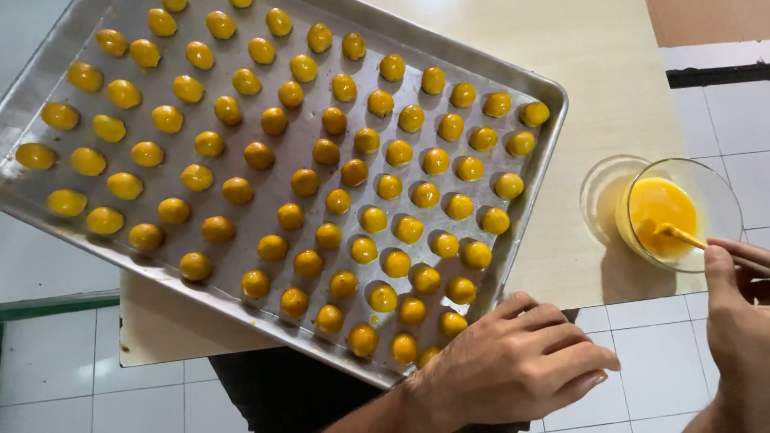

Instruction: Applying egg wash to small cookies on a baking tray using a pastry brush.

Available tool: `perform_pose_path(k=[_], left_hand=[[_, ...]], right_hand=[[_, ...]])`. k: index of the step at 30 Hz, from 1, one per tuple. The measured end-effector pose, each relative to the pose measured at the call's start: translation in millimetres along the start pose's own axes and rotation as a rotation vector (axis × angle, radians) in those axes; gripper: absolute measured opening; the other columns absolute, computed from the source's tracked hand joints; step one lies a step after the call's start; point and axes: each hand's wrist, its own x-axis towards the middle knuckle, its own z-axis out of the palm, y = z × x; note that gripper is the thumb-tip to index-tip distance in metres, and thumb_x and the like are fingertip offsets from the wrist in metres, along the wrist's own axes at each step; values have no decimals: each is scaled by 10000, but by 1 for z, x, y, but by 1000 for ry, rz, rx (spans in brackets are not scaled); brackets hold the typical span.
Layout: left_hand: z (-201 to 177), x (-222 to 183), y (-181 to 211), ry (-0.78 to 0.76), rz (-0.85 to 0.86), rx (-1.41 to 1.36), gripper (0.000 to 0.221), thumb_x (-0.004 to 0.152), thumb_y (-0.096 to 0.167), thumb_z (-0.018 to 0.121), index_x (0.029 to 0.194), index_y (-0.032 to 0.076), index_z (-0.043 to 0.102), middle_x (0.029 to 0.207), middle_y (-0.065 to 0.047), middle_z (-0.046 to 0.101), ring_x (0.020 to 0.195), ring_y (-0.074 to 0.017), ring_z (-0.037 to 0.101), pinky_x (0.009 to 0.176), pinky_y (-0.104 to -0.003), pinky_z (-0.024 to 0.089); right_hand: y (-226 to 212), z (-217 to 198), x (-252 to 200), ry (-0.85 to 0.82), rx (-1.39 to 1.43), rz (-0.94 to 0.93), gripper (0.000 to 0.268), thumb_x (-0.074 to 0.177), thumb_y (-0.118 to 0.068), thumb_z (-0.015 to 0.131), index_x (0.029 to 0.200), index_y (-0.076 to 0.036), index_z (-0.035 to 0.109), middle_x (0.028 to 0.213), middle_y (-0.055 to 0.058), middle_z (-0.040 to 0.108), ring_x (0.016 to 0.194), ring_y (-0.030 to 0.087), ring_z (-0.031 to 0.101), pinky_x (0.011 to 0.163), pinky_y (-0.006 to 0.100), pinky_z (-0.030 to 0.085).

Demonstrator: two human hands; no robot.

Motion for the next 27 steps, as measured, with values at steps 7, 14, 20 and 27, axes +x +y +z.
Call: perform_pose_path(k=[7,14,20,27], left_hand=[[-1,1,-3,-33,-8,-13,21,1072,111,655,1086,98,663,1004,-36,723,975,-271,668,942,-406,479],[-18,15,-3,-46,23,-54,15,1046,69,652,1045,84,651,937,-39,693,876,-236,612,867,-376,464],[-19,19,-2,-63,-7,-58,19,1027,65,656,1017,75,644,940,-26,714,876,-226,631,848,-370,460],[-18,20,0,-79,-20,-46,64,995,35,687,1033,72,651,948,-29,721,872,-231,633,840,-374,465]], right_hand=[[-35,-5,3,-4,-4,-13,65,1307,25,686,1354,34,730,1238,127,682,920,169,515,802,291,420],[-53,-9,5,154,155,-106,94,1180,134,721,1274,122,728,1169,208,719,992,215,657,762,253,440],[-66,-9,3,50,158,-10,121,1096,63,679,1204,52,732,1108,137,713,960,181,613,744,261,456],[-76,-10,-2,105,166,-64,138,1105,98,662,1235,107,707,1152,203,723,1046,255,694,892,312,550]])
